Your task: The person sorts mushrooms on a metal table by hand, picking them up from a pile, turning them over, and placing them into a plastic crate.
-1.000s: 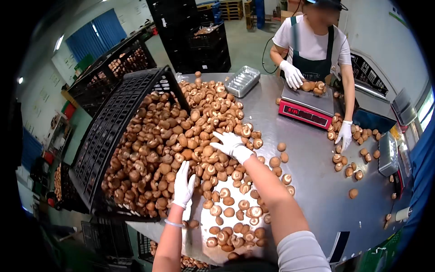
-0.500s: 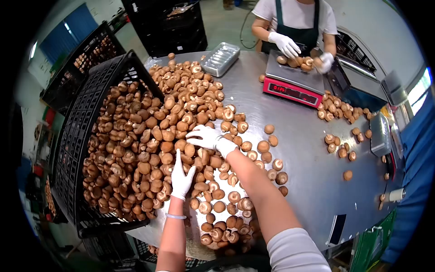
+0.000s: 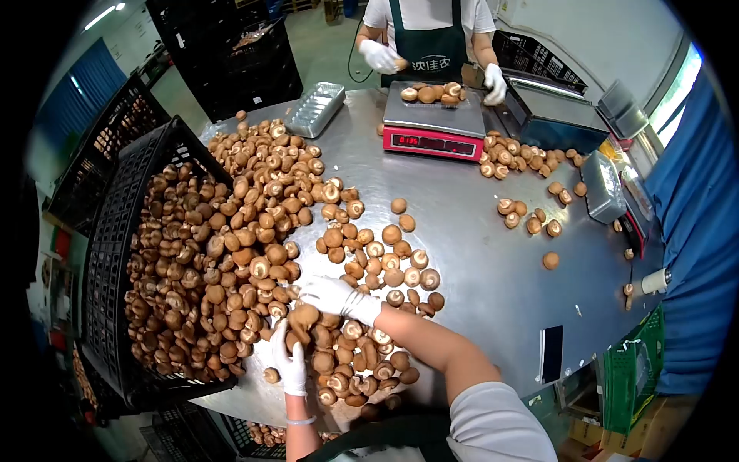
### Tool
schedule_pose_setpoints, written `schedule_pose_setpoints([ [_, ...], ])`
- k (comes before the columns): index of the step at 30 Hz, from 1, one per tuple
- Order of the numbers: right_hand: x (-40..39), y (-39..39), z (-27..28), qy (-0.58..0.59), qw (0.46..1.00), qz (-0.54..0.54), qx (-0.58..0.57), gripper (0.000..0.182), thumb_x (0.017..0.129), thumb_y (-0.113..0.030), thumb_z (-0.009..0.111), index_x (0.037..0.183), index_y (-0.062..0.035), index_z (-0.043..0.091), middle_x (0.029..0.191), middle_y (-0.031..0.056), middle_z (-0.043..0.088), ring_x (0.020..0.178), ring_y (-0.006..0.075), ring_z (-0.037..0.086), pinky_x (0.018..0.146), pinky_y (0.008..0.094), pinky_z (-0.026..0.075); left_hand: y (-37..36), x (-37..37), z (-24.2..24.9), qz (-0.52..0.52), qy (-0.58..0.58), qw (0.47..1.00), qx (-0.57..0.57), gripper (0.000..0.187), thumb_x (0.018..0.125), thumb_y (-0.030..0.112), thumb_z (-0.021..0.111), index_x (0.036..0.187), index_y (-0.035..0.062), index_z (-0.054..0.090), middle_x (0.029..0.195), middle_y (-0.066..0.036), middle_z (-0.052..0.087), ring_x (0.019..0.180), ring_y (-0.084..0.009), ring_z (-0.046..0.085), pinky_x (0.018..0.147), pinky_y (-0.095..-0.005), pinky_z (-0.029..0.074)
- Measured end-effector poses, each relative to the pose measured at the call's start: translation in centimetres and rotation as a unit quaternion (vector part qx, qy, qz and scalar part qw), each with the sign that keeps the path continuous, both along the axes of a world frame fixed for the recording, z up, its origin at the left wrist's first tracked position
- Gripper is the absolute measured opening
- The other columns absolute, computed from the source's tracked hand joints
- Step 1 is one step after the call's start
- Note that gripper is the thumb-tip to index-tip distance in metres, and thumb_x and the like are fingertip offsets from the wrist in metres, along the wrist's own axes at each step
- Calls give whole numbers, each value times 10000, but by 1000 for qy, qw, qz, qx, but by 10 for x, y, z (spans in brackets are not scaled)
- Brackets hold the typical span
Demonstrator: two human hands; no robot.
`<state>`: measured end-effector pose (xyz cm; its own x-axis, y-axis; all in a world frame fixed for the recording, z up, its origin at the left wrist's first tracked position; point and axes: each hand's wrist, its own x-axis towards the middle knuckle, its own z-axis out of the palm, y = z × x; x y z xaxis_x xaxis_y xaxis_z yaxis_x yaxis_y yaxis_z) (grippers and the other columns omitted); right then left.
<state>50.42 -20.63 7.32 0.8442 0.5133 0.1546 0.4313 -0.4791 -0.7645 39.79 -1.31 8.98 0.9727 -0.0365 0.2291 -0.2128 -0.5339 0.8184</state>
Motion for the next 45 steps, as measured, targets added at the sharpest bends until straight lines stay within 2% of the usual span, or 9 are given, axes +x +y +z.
schedule_pose_setpoints([
  [5, -7, -46, 72, -7, 998, 61, 15, 477, 822, -307, 632, 1221, -65, 534, 1221, 186, 517, 1090, 322, 528, 960, 365, 420, 27, -27, -15, 174, -42, 984, 7, 409, 947, 260, 456, 1215, -43, 517, 1243, -180, 515, 1168, -304, 466, 1032, -398, 328],
  [7, 33, -89, 62, 60, 987, -110, 103, 516, 762, -248, 668, 1206, -36, 511, 1229, 182, 493, 1122, 316, 489, 974, 371, 405, 53, -37, -31, 224, -50, 969, 91, 369, 977, 213, 400, 1223, -42, 505, 1250, -173, 497, 1184, -295, 439, 1029, -397, 322],
  [10, 78, -160, -1, -212, 886, -381, -157, 625, 699, -497, 705, 1219, -183, 557, 1177, 166, 500, 1032, 388, 510, 901, 468, 437, 65, -45, -40, 250, -39, 962, 106, 350, 976, 192, 403, 1208, -49, 506, 1266, -185, 471, 1207, -297, 418, 1033, -411, 319],
  [12, 76, -182, -14, -106, 873, -401, -257, 704, 632, -567, 717, 1234, -238, 560, 1266, 150, 453, 1081, 393, 490, 928, 515, 414, 56, -45, -45, 277, -33, 960, -25, 336, 962, 167, 424, 1206, -48, 513, 1287, -188, 462, 1211, -314, 419, 1038, -419, 315],
  [13, 73, -189, -12, -55, 884, -378, -267, 710, 619, -586, 715, 1224, -245, 568, 1269, 149, 452, 1090, 382, 488, 919, 516, 419, 54, -47, -48, 295, -26, 943, -153, 326, 949, 142, 445, 1204, -47, 520, 1308, -191, 453, 1215, -332, 420, 1043, -428, 310],
  [24, 17, -155, -23, -40, 908, -348, -231, 305, 713, -356, 664, 943, -156, 648, 1069, 143, 522, 976, 328, 537, 804, 413, 494, 54, -45, -62, 280, -59, 950, 127, 321, 906, 122, 485, 1186, -30, 522, 1284, -230, 439, 1209, -364, 395, 1042, -448, 288],
  [33, -35, -129, 67, 106, 951, -252, 148, 203, 818, -179, 620, 977, -54, 609, 992, 84, 582, 975, 203, 559, 887, 332, 437, 41, -59, -6, 211, -81, 961, 159, 365, 805, 55, 601, 1156, -13, 528, 1291, -220, 460, 1204, -404, 406, 1019, -455, 321],
  [42, -122, -12, 84, -129, 959, 7, -251, 470, 756, -295, 684, 1182, -149, 550, 1213, 139, 479, 1037, 285, 514, 810, 383, 503, -14, -41, 6, 31, -70, 990, 121, 355, 813, 97, 613, 1161, 35, 580, 1072, -163, 612, 953, -332, 574, 870, -384, 454],
  [45, -109, -3, 47, -176, 927, -4, -332, 592, 700, -273, 724, 1241, -170, 506, 1252, 142, 452, 1051, 303, 495, 744, 384, 520, -9, -51, 17, 108, 68, 978, -163, 268, 903, 160, 556, 1125, 14, 588, 993, -94, 641, 899, -157, 595, 747, -288, 487],
])
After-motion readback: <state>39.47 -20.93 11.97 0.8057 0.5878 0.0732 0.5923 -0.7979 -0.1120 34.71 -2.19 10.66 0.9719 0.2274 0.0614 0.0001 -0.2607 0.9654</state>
